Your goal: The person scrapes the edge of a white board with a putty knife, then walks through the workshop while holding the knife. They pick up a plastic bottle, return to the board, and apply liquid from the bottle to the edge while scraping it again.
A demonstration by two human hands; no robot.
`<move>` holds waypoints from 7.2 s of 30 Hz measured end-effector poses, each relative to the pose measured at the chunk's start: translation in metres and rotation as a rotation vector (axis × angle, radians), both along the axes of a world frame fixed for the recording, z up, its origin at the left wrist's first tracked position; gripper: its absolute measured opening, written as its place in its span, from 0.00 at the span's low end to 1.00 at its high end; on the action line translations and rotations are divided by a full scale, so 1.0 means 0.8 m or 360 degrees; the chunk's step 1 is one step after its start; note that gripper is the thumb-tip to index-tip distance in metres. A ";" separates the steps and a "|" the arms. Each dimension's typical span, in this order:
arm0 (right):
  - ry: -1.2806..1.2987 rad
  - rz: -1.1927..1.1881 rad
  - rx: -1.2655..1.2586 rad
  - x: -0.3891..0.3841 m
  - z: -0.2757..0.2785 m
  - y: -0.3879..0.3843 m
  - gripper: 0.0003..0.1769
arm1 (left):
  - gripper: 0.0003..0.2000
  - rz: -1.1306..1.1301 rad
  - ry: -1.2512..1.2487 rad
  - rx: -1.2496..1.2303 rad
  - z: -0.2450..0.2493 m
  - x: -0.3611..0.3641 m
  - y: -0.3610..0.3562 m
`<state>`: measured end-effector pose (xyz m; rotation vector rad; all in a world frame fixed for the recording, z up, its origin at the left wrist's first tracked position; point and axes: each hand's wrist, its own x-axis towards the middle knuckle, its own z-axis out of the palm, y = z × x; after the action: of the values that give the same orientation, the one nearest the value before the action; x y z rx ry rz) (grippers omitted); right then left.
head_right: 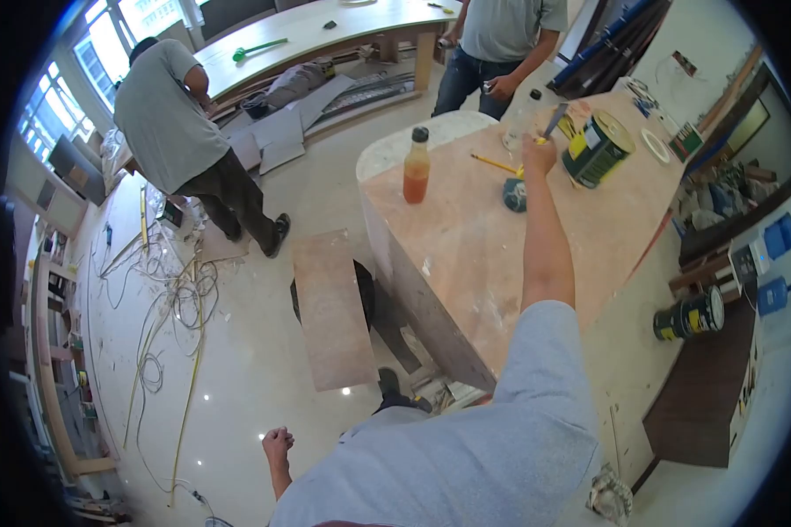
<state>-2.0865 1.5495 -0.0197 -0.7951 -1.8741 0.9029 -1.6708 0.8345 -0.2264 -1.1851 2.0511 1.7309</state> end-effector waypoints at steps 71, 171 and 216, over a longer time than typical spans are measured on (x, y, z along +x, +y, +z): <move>-0.0501 0.1233 -0.0205 0.206 0.080 -0.178 0.19 | 0.13 -0.1228 0.0725 -0.0377 0.080 -0.213 0.158; -0.2610 0.4528 0.1514 0.889 -0.250 -1.120 0.12 | 0.30 0.2388 0.0261 -0.1157 0.168 0.635 -0.053; -0.1550 0.4765 0.2147 1.568 -0.273 -1.802 0.15 | 0.28 0.3225 -0.0413 -0.0961 0.205 1.368 -0.525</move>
<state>-0.8322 0.1078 -0.2379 -1.8875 1.0722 0.1324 -0.5764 0.4146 -0.0627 -3.9921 0.6343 0.7199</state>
